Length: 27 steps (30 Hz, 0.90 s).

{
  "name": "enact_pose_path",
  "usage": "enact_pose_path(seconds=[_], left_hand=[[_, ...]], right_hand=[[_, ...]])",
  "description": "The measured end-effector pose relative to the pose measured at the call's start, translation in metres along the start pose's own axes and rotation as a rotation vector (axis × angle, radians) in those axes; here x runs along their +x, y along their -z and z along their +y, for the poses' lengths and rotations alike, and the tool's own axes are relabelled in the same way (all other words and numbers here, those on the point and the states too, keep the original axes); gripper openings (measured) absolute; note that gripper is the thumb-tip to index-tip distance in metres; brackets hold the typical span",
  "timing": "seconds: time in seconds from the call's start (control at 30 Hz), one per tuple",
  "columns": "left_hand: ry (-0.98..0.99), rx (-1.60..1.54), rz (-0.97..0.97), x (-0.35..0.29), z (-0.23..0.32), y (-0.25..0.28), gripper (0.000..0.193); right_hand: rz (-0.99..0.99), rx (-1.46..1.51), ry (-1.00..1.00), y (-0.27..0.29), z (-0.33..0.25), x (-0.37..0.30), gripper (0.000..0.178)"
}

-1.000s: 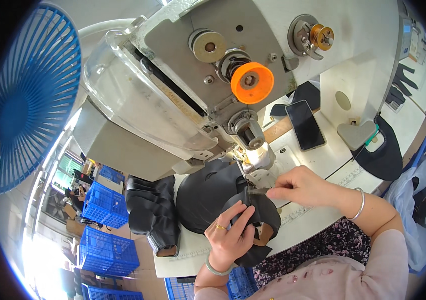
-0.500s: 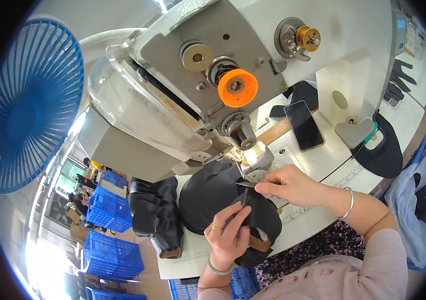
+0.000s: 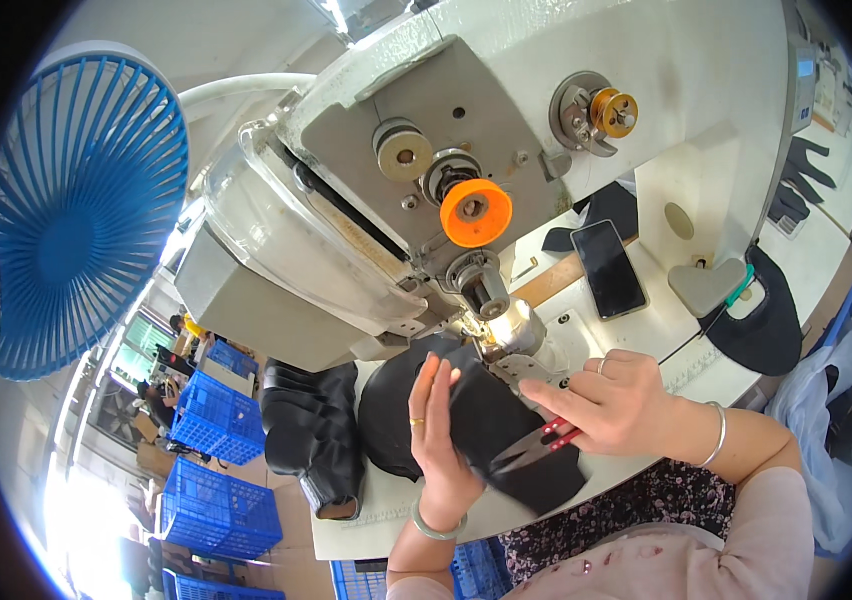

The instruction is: The recorder is using an industrial sewing machine to stitch together components of black leather shoe uppers.

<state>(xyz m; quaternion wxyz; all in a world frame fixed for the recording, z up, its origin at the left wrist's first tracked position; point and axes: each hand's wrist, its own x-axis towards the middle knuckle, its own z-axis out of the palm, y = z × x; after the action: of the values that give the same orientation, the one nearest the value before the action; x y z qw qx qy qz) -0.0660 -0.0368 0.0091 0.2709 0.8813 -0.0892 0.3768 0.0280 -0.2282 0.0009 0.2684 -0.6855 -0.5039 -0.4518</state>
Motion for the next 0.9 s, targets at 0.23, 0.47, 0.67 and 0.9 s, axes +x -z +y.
enact_pose_path(seconds=[0.23, 0.47, 0.67, 0.9], left_hand=[[0.011, 0.034, 0.020, 0.009, -0.011, 0.000, 0.061], [0.065, 0.063, -0.027, 0.017, -0.011, -0.003, 0.056], [-0.063, 0.263, -0.049, 0.021, -0.010, -0.003, 0.055], [0.261, -0.076, -0.067, 0.005, -0.004, -0.027, 0.058]], right_hand=[[-0.172, 0.146, 0.008, 0.002, -0.034, 0.002, 0.071], [-0.105, -0.044, 0.018, -0.003, -0.006, 0.007, 0.062], [0.000, 0.001, 0.033, -0.015, 0.050, 0.021, 0.055], [-0.146, 0.149, -0.064, -0.048, 0.086, 0.018, 0.034]])
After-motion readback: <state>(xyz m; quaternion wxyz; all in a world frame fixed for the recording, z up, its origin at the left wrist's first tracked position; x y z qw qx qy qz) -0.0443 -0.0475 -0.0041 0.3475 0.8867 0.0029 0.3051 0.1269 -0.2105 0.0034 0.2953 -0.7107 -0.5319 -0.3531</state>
